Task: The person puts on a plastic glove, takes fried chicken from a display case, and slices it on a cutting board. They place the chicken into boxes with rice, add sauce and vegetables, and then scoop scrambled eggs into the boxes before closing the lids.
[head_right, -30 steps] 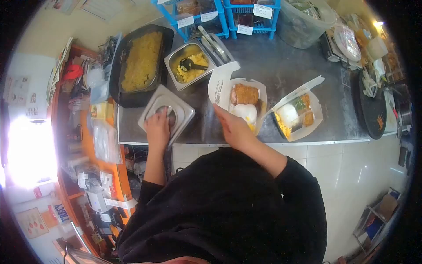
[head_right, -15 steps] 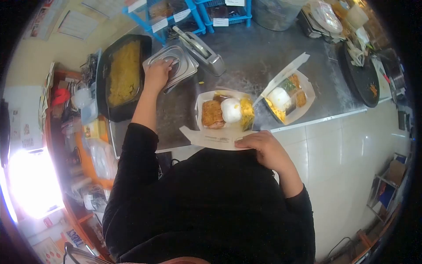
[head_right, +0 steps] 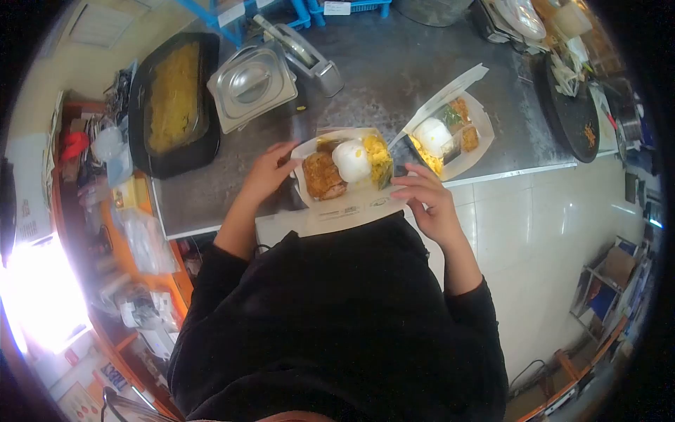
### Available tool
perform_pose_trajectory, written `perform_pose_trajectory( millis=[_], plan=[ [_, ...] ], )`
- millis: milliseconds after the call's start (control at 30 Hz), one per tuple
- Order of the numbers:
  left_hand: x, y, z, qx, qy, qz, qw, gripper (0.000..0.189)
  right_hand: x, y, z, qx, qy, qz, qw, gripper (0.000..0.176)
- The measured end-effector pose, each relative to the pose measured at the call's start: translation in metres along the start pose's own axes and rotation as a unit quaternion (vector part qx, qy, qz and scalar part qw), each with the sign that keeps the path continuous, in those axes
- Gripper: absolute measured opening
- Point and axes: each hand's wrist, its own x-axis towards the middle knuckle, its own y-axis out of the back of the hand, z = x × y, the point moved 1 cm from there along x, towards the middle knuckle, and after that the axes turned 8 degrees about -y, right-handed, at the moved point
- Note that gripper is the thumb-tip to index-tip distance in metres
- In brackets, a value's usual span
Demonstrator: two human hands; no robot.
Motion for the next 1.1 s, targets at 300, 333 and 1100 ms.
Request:
perform_pose_trajectory(
  millis=[300, 333, 1100],
  plan=[
    [-0.045, 0.056, -0.053, -0.202, 0.242, -0.005, 0.949, 0.040, 0.023, -0.047, -0.012, 0.192, -0.046, -0.117, 0.973, 0.021],
    [-0.051, 0.058, -0.062, -0.219, 0.253, 0.002, 0.942, 0.042, 0.029, -0.054, -0.012, 0.155, -0.133, -0.067, 0.977, 0.034],
    [-0.070, 0.113, -0.020, -0.180, -0.054, -0.034, 0.982, 0.038, 0.156, -0.149, -0.085, -0.360, 0.135, -0.157, 0.910, 0.014]
  ],
)
